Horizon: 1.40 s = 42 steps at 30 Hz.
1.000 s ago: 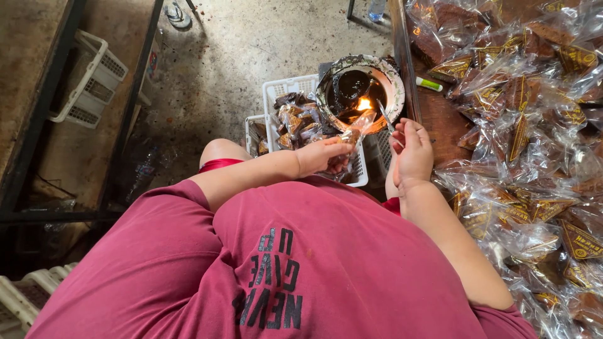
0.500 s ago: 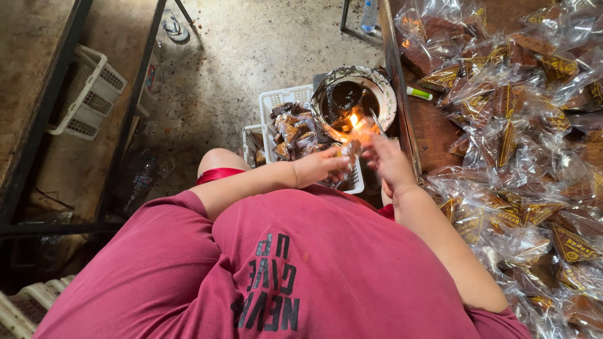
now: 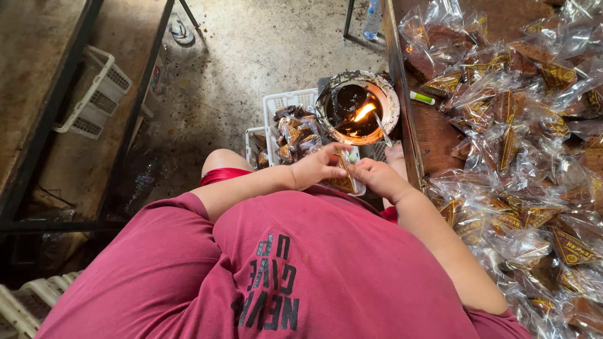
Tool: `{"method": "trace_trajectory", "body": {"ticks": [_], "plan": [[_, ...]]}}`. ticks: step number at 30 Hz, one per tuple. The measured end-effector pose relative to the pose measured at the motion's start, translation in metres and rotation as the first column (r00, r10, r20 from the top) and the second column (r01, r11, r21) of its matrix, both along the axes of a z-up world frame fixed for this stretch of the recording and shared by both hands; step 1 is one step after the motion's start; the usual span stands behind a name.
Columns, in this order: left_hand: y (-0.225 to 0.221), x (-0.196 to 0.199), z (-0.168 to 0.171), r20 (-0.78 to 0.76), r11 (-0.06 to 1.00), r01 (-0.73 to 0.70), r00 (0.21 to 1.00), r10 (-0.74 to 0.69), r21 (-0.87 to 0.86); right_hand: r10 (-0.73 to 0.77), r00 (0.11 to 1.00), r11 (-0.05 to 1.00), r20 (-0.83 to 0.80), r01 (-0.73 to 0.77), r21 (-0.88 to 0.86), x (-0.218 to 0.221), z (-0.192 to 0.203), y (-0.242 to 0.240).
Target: Sealing plastic bags containing pastries using a small flame in a bakery production area.
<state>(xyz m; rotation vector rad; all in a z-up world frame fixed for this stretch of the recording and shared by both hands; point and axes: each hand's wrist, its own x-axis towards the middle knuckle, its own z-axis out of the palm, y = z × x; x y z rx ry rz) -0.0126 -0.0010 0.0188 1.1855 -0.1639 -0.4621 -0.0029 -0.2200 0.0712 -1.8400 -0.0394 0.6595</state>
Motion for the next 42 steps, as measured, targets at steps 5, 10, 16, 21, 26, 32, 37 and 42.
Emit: {"method": "trace_trajectory", "body": {"ticks": [5, 10, 16, 21, 26, 32, 37, 42], "plan": [[-0.002, -0.011, 0.021, -0.163, 0.996, -0.025, 0.987, 0.011, -0.085, 0.068, 0.791, 0.918, 0.608, 0.189, -0.348, 0.02, 0.001, -0.024], [0.02, 0.002, 0.008, -0.351, 0.957, -0.248, 0.892, 0.285, 0.148, -0.05, 0.582, 0.775, 0.812, 0.535, -0.336, 0.035, 0.002, -0.089], [0.02, -0.005, 0.072, -0.491, 0.907, -0.036, 0.831, 0.26, 0.42, -0.338, 0.905, 0.428, 0.257, 0.391, -0.815, 0.016, 0.101, -0.087], [0.018, -0.004, 0.048, -0.342, 0.904, -0.073, 0.91, 0.233, 0.422, -0.378, 0.876, 0.394, 0.3, 0.446, -0.804, 0.021, 0.088, -0.111], [0.018, -0.003, 0.044, -0.334, 0.882, -0.04, 0.916, 0.22, 0.469, -0.543, 0.737, 0.498, 0.403, 0.669, -0.552, 0.012, 0.093, -0.11], [0.021, -0.011, 0.059, -0.279, 0.911, -0.007, 0.951, 0.134, 0.412, -0.436, 0.192, 0.596, 0.879, 0.793, 0.123, 0.008, 0.064, -0.103], [0.012, -0.013, 0.031, -0.166, 0.996, -0.09, 0.982, 0.086, -0.022, -0.309, 0.904, 0.951, 0.297, 0.29, 0.106, -0.034, 0.114, 0.004], [0.011, -0.01, 0.014, -0.177, 0.993, -0.091, 0.981, 0.076, -0.081, 0.146, 0.956, 0.959, 0.256, -0.073, -0.275, -0.016, 0.035, -0.007]]}}
